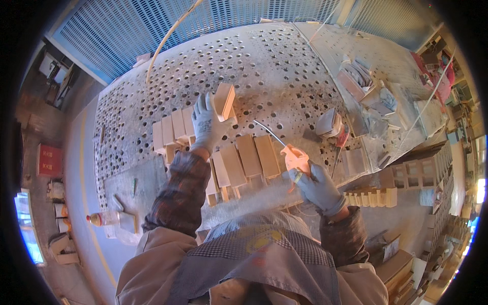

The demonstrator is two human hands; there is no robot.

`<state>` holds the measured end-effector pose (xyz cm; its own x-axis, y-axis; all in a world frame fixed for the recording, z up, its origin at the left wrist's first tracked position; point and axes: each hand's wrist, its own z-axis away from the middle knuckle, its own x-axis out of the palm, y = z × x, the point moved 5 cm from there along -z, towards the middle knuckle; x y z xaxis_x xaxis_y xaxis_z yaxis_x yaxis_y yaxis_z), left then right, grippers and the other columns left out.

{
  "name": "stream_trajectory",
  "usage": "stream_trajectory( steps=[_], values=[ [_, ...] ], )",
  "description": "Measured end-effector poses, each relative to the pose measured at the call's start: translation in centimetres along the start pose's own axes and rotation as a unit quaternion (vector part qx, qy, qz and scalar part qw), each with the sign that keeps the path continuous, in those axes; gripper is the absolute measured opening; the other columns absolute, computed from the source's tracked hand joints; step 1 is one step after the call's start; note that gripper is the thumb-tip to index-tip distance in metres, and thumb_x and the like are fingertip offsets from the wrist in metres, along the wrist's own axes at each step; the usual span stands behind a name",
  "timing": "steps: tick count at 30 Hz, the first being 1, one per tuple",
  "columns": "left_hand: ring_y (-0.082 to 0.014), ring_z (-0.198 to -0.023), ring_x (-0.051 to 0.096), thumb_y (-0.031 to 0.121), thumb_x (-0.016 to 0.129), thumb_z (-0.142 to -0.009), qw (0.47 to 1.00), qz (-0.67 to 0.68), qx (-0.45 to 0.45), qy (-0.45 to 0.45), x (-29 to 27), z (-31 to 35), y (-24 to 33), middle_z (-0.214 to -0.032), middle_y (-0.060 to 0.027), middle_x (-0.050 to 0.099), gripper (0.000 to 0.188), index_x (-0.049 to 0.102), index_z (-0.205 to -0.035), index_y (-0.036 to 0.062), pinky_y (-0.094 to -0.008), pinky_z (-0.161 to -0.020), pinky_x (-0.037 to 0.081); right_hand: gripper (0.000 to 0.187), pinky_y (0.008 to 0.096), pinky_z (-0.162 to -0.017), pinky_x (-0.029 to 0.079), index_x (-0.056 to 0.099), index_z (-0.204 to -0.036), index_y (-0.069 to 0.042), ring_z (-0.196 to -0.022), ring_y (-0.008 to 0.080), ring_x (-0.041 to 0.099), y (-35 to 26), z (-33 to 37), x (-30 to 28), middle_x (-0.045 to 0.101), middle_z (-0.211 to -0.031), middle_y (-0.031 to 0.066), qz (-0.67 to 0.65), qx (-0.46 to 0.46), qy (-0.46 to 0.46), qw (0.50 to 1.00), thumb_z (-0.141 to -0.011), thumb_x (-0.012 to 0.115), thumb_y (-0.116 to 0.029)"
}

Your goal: The person assembles small wooden blocks into a larger structure using a handheld tool to apply adhesive. They repeatedly pick up blocks, align them, and place them into a cardboard box.

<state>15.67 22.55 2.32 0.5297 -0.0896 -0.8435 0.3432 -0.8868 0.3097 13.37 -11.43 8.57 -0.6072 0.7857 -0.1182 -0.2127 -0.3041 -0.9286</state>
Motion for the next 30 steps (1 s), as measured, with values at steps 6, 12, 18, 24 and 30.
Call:
stream_trajectory(
  steps=[6,12,18,24,30],
  values=[
    [-0.0385,-0.107,0.068,0.041,0.077,-0.078,0.981,0.046,-0.066,-0.179,2.7,-2.8,-3.8,-0.118,-0.0194,0.069,0.071,0.054,-0.136,0.0073,-0.0469,-0.092,0.054,0.018,0.0232,-0.040,0.035,0.065,-0.100,-0.003,-0.046,0.0035,0.046,-2.9,-2.2,1.4,0.065,-0.070,0.0007,0.037,-0.011,0.055,0.998,-0.103,0.061,-0.020],
    [-0.0184,-0.069,0.066,0.061,0.061,-0.090,0.587,0.716,-0.326,-0.190,2.3,-0.6,-9.5,-0.085,-0.0063,0.070,0.069,0.062,-0.128,0.0029,-0.0321,-0.062,0.052,0.019,0.0228,-0.037,0.033,0.064,-0.104,-0.009,-0.042,0.0042,0.045,-5.0,-6.6,5.6,0.068,-0.074,0.0029,-0.096,0.087,0.034,0.991,-0.103,0.061,-0.027],
    [-0.0077,-0.049,0.032,0.067,0.052,-0.093,0.262,0.914,-0.252,-0.181,-2.2,1.4,-9.3,-0.067,0.0027,0.037,0.081,0.054,-0.132,-0.0034,-0.0224,-0.046,0.027,0.029,0.0217,-0.039,0.033,0.059,-0.123,-0.007,-0.044,0.0035,0.042,-6.5,-8.4,9.4,0.068,-0.081,0.0047,-0.070,0.073,-0.065,0.993,-0.104,0.057,-0.029],
    [-0.0149,-0.085,0.062,0.042,0.076,-0.087,0.606,0.748,-0.268,-0.036,-6.9,4.8,-10.7,-0.100,-0.0033,0.063,0.064,0.055,-0.129,-0.0023,-0.0292,-0.075,0.050,0.043,0.0289,-0.061,0.052,0.052,-0.140,0.000,-0.069,0.0102,0.064,-7.9,-5.6,9.0,0.068,-0.081,0.0048,0.125,-0.189,-0.088,0.970,-0.102,0.060,-0.019],
    [-0.0256,-0.078,0.066,0.033,0.082,-0.080,0.956,0.212,-0.202,0.009,-11.3,14.1,-6.5,-0.089,-0.0122,0.064,0.047,0.059,-0.108,0.0028,-0.0393,-0.073,0.053,0.022,0.0235,-0.048,0.043,0.064,-0.116,-0.001,-0.054,0.0066,0.053,-3.3,-2.9,3.4,0.069,-0.083,0.0045,0.057,-0.136,-0.049,0.988,-0.104,0.059,-0.019]
  ],
)
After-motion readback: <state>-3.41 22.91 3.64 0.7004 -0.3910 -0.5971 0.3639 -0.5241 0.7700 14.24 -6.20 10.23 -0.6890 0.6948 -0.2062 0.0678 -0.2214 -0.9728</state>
